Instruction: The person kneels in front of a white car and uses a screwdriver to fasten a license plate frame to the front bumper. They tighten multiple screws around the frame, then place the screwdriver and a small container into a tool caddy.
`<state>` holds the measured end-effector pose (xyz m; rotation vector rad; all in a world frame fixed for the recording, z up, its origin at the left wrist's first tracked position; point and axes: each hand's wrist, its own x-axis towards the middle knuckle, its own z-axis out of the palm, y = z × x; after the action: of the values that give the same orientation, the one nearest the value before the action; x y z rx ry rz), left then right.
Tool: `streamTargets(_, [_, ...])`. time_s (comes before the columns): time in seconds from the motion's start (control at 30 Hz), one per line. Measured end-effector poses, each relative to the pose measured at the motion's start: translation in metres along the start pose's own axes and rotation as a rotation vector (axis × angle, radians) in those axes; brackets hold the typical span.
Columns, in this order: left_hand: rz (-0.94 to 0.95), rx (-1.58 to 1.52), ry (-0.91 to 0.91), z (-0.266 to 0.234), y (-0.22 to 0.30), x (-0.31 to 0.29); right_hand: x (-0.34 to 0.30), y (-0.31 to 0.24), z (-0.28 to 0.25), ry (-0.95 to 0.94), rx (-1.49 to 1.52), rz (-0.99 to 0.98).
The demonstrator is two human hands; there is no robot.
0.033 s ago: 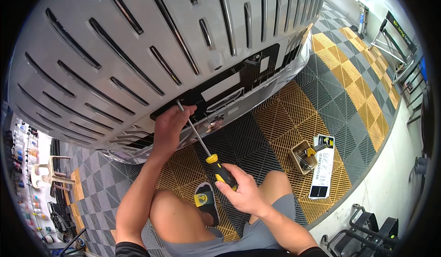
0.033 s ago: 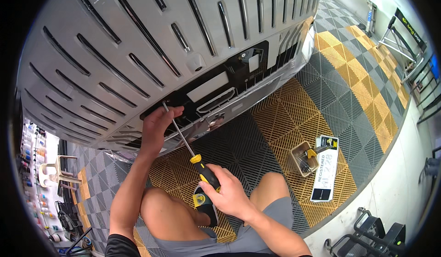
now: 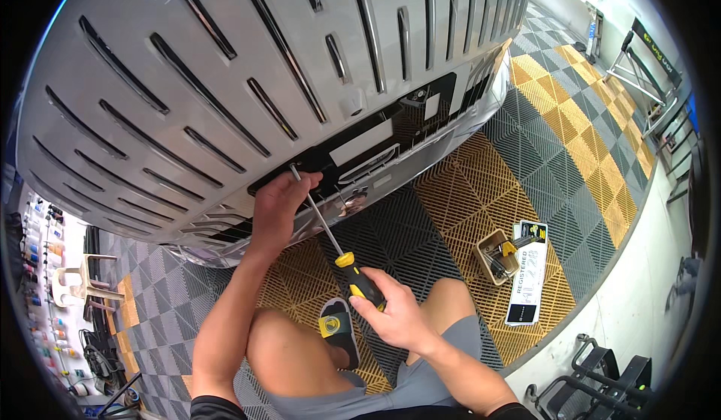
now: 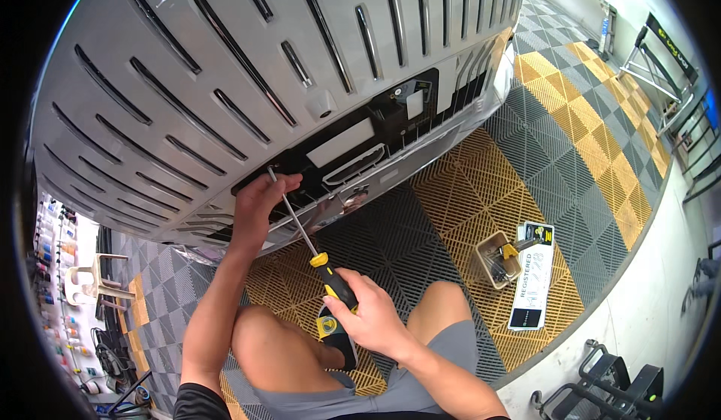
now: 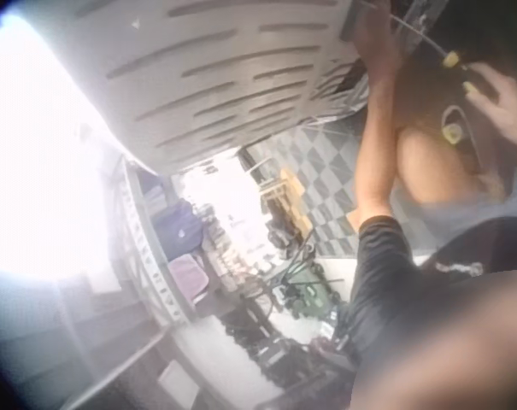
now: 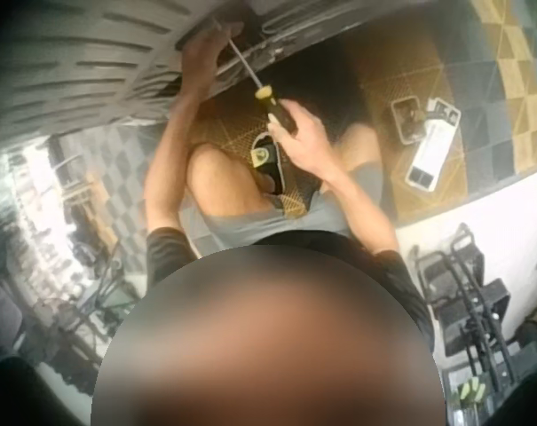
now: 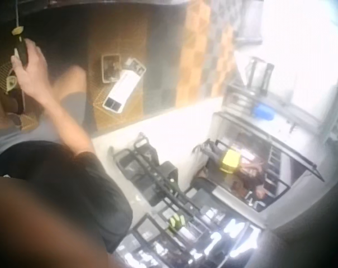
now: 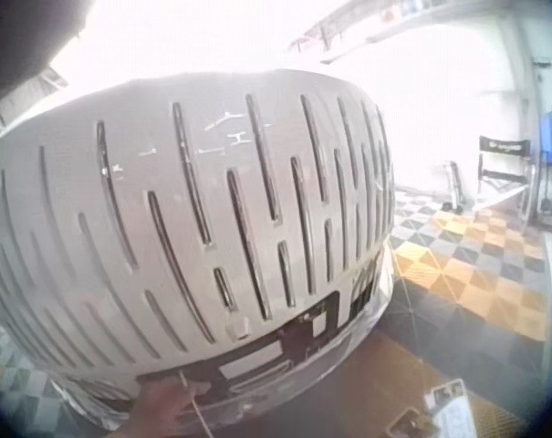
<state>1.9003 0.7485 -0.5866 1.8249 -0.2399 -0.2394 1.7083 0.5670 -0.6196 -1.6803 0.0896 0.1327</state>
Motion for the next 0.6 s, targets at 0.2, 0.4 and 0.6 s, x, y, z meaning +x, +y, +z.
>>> streamTargets(0.2, [-0.001,-0.090,-0.031,-0.006,0.002,0.014,-0.016,-0.018,0.030,0.068,0.131,-0.015])
streamTargets(0.4, [-0.015,-0.051,-0.039,-0.008,0.000,0.013,-0.013,-0.026,0.029,0.253,-0.173,-0.217])
streamTargets(0.6, [-0.192,-0.191,0.044,-0.002,0.009,0.011,-0.019,-0.046,0.019,0.467,-0.308,-0.416])
